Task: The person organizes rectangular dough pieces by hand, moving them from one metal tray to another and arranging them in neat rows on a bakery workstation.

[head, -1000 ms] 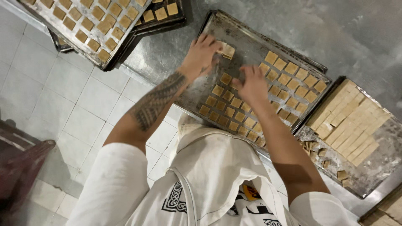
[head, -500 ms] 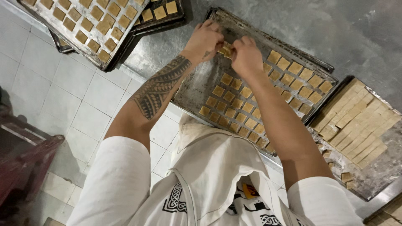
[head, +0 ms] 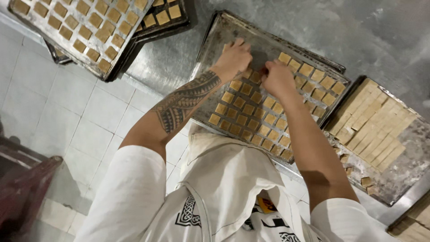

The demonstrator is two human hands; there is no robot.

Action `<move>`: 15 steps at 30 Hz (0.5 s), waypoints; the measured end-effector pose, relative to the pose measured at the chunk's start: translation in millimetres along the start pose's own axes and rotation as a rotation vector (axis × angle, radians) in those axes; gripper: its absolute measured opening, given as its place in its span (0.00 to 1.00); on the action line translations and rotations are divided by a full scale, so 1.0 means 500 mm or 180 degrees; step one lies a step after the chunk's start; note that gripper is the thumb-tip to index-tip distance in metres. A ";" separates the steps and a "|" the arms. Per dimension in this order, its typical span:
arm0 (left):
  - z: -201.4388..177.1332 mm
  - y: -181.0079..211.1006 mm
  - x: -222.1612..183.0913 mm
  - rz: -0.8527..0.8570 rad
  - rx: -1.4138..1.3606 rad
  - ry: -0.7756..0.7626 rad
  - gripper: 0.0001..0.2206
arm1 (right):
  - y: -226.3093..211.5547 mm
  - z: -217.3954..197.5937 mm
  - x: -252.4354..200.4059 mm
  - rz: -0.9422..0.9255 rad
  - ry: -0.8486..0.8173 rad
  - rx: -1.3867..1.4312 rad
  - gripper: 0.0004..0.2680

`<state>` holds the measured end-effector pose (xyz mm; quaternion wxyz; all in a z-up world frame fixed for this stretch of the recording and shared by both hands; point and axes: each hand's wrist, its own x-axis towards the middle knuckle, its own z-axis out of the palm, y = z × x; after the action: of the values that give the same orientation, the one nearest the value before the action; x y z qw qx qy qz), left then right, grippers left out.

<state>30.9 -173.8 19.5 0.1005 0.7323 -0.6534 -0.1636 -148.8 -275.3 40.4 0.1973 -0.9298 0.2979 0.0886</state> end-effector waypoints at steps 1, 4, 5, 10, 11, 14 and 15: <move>0.003 -0.003 0.001 0.0122 -0.0015 0.0159 0.11 | 0.001 0.005 -0.002 -0.0062 0.0204 -0.0075 0.08; 0.004 -0.009 -0.029 0.0416 0.0004 0.0572 0.18 | -0.008 0.010 -0.015 -0.0051 0.0266 -0.0077 0.17; 0.003 -0.007 -0.045 0.0497 0.0055 0.0677 0.18 | -0.016 0.013 -0.022 -0.0019 0.0221 -0.0060 0.17; -0.011 -0.003 -0.058 0.0121 0.0071 0.0046 0.25 | -0.041 -0.005 -0.029 0.0111 0.0075 -0.0061 0.17; -0.013 -0.012 -0.053 -0.0015 -0.0015 0.0181 0.26 | -0.043 -0.009 -0.022 0.0187 0.0077 0.0074 0.16; -0.022 -0.068 -0.044 -0.0290 0.0004 0.0506 0.21 | -0.048 -0.017 0.018 0.0199 0.0196 0.0270 0.13; -0.022 -0.090 -0.048 -0.0351 0.0056 0.0602 0.17 | -0.052 -0.016 0.034 0.0051 0.0290 0.0180 0.13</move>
<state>74.3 -145.4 16.3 0.1460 0.7801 -0.6012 -0.0933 -119.3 -268.3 50.8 0.2091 -0.9245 0.3164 0.0393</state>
